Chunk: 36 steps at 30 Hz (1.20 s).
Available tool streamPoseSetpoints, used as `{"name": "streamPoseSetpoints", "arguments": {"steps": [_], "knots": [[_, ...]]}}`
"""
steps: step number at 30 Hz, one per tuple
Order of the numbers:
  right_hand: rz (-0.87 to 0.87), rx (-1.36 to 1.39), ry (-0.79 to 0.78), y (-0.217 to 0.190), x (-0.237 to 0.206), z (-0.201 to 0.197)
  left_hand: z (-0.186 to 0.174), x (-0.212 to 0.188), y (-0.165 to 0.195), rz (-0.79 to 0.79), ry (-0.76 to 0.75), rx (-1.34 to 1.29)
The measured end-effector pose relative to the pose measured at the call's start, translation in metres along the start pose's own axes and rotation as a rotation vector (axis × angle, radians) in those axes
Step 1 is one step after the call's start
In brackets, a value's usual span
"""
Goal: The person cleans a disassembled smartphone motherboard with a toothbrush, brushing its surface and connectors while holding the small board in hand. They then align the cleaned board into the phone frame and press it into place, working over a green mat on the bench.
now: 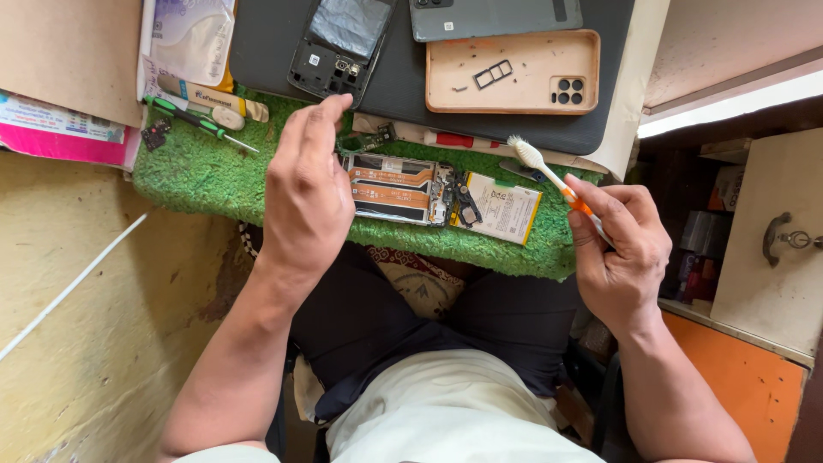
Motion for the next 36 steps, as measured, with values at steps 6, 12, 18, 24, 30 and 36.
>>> {"name": "streamPoseSetpoints", "arguments": {"steps": [6,12,18,24,30,36], "knots": [[-0.01,-0.007,-0.001,0.0,0.001,-0.001,-0.012,-0.006,0.01,0.254,-0.113,0.036],[0.001,0.007,-0.022,0.0,0.001,0.0,-0.001,-0.006,0.023,0.575,-0.271,-0.004],[0.013,0.019,-0.019,-0.001,0.0,-0.001,0.004,-0.011,0.018,0.622,-0.245,0.09],[-0.006,-0.006,-0.108,-0.002,0.002,-0.002,0.002,-0.006,0.012,0.625,-0.241,0.057],[-0.045,-0.038,-0.195,-0.006,0.004,0.0,0.002,-0.002,0.009,0.629,-0.258,0.037],[-0.056,-0.039,-0.188,-0.009,0.004,0.0,0.003,-0.001,0.008,0.621,-0.255,0.015]]}}
Point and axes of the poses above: each hand's wrist, its own x-axis towards the middle knuckle, its own z-axis out of the palm, y = z × x, the point moved 1 cm from there along x, towards the middle knuckle, and after that the axes turned 14 degrees about x, right-handed, at the moved point
